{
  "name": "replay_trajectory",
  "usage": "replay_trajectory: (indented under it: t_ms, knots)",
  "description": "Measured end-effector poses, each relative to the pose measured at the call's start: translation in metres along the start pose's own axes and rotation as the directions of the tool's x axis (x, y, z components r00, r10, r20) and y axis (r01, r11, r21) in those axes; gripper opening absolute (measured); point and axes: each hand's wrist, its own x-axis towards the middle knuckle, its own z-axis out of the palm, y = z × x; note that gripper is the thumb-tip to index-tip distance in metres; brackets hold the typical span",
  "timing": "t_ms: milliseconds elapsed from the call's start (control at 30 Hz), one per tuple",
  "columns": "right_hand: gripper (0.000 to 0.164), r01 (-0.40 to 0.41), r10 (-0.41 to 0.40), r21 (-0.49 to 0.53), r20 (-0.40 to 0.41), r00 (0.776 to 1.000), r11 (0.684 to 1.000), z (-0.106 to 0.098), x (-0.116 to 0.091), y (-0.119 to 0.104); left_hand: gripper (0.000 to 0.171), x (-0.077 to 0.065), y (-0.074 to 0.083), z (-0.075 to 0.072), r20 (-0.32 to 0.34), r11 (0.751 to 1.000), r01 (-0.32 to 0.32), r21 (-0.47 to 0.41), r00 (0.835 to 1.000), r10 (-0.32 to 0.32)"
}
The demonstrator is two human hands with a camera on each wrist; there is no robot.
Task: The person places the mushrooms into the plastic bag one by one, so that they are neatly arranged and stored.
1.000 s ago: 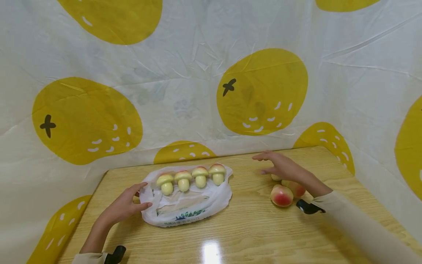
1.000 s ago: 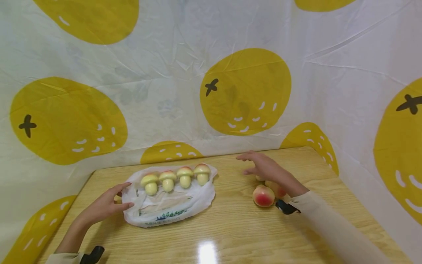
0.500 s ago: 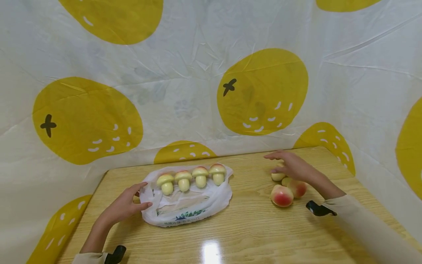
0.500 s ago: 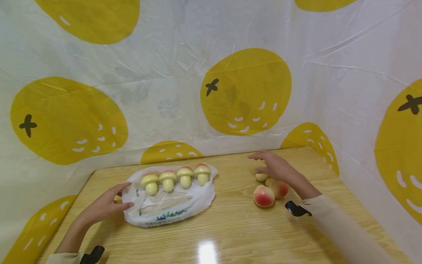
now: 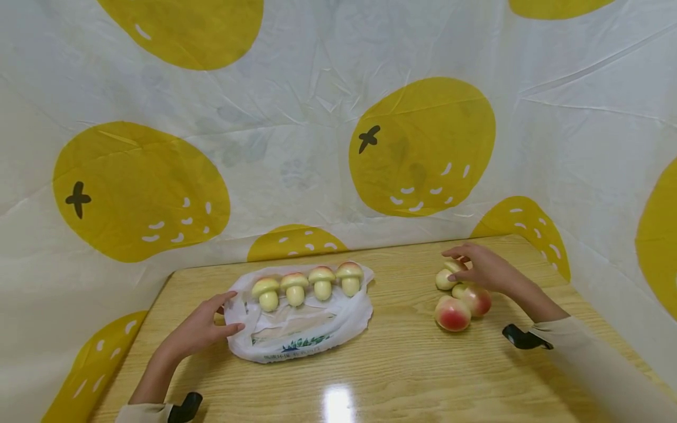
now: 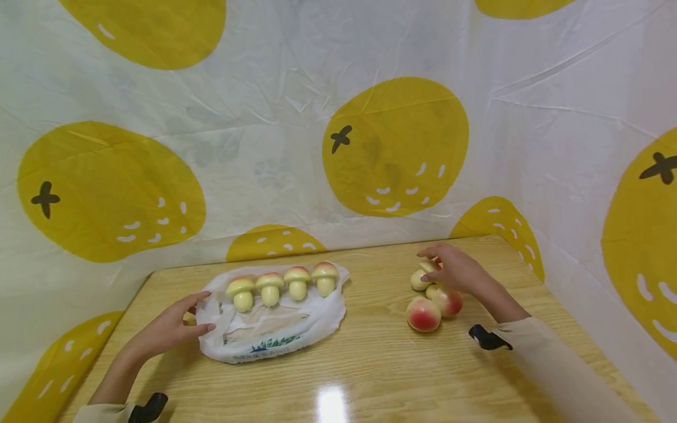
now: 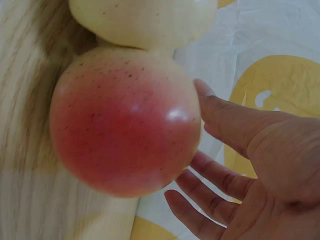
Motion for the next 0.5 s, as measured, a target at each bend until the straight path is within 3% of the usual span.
replay_trajectory:
  t_ms: [500]
  knots:
    - [0.054, -0.111, 0.108, 0.059, 0.053, 0.993, 0.992, 0.0005, -0.0013, 0.0084, 0.088, 0.0004, 0.0004, 0.0005, 0.006, 1.0, 0.012, 0.006, 1.0, -0.012]
